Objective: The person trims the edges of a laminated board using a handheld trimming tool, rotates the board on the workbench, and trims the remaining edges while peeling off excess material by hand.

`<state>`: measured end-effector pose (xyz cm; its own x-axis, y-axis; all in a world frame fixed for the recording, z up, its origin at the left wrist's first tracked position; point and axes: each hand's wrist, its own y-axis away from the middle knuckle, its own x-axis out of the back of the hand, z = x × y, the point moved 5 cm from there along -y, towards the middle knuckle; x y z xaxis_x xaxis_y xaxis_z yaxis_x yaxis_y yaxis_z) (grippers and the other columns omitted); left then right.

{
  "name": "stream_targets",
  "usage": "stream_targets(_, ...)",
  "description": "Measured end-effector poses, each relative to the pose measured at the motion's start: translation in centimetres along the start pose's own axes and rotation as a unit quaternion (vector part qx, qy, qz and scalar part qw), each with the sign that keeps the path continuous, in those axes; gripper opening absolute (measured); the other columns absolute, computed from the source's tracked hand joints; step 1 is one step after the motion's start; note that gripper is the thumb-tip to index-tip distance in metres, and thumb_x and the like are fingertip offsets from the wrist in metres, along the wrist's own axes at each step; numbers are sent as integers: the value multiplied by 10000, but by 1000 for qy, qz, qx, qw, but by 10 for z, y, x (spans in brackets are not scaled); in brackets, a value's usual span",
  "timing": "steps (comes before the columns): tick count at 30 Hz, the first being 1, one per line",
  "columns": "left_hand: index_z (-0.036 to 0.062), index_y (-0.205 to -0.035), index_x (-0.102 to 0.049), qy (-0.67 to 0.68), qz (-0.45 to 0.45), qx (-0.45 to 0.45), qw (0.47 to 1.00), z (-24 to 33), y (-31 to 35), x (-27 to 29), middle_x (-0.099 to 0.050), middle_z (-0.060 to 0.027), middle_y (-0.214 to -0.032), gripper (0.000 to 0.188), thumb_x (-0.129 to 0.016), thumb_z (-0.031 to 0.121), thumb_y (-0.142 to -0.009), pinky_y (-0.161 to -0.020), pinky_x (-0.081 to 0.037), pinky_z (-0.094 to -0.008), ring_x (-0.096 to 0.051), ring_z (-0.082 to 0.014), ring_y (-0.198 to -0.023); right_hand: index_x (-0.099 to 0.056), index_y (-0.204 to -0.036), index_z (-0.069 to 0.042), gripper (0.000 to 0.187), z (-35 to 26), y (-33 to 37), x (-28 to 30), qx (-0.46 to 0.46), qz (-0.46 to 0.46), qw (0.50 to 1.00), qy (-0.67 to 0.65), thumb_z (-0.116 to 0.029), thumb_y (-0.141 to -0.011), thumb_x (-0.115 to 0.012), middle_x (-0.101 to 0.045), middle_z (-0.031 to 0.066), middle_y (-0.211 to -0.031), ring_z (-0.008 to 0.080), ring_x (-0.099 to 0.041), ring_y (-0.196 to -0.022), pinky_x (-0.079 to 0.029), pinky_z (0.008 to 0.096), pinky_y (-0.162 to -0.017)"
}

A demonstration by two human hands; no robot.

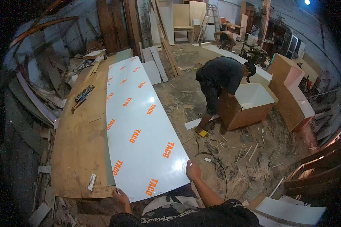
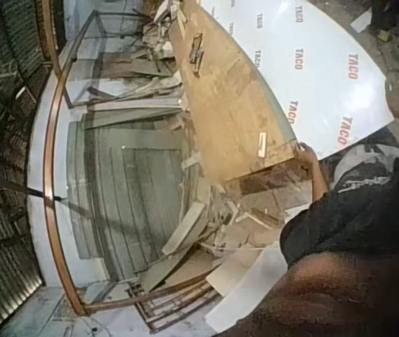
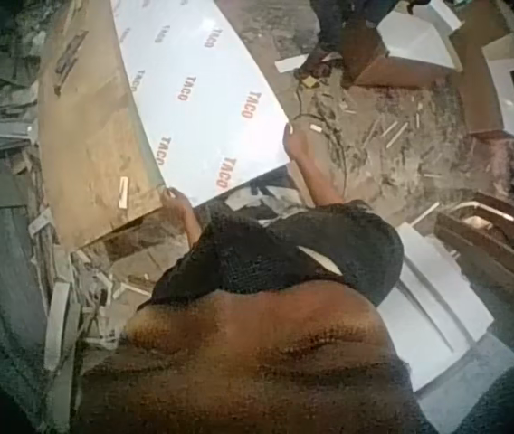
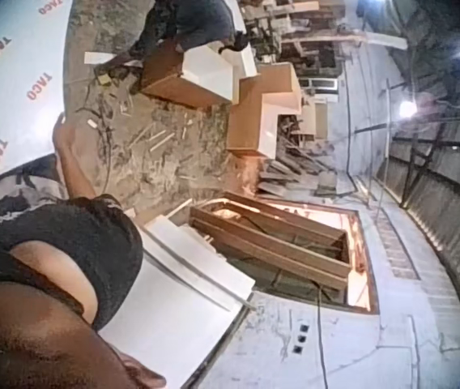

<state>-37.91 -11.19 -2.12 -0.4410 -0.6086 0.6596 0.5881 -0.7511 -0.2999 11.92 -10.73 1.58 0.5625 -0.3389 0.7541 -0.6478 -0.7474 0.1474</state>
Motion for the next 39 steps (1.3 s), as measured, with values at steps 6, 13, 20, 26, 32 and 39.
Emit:
stream_targets(6,-35,-1066,-604,-22,-2,-29,999,4,0,-1,-634,-199,-1046,195,-560,128,-968,-855,-488,-459,-616,-380,-995,-686,-1162,-40,528,8,-4,-2,-14,12,1000,18,-465,-1017,-407,-685,270,-1088,456,-654,-1020,-498,547,-897)
stream_targets(13,-56,-1015,-615,-8,4,-32,999,5,-4,0,-633,-227,-1015,157,-547,69,-949,-851,-474,-473,-609,-397,-982,-677,-1089,-18,484,-2,-1,2,-15,4,999,28,-417,-1020,-412,-681,300,-977,486,-650,-936,-488,561,-862)
stream_targets(20,-33,-1012,-633,-57,-20,-11,998,4,-4,5,-649,-213,-997,157,-551,85,-948,-822,-487,-472,-623,-395,-931,-672,-1158,-52,483,-6,4,6,-17,-1,999,36,-431,-1024,-404,-685,282,-1048,475,-647,-1002,-490,548,-897)
stream_targets(26,1,-1000,-660,-110,-6,-37,993,22,-1,8,-674,-187,-987,191,-551,156,-970,-767,-515,-461,-658,-373,-886,-667,-1207,-61,507,2,-1,7,-36,-15,999,24,-446,-1026,-391,-683,271,-1099,469,-639,-1045,-482,538,-937)
stream_targets(32,30,-1006,-680,-144,1,-16,989,14,-1,8,-693,-160,-980,230,-545,214,-979,-756,-528,-450,-670,-357,-897,-677,-1200,-48,531,-4,3,7,-27,-16,999,17,-451,-1027,-378,-681,280,-1100,473,-642,-1032,-487,538,-929)
stream_targets(39,64,-1038,-687,-143,7,-8,990,15,0,10,-705,-131,-1005,221,-546,224,-980,-733,-530,-459,-679,-350,-877,-668,-1187,-23,550,-3,-2,3,-32,-33,998,37,-454,-1032,-363,-682,276,-1101,470,-642,-1032,-486,539,-928)
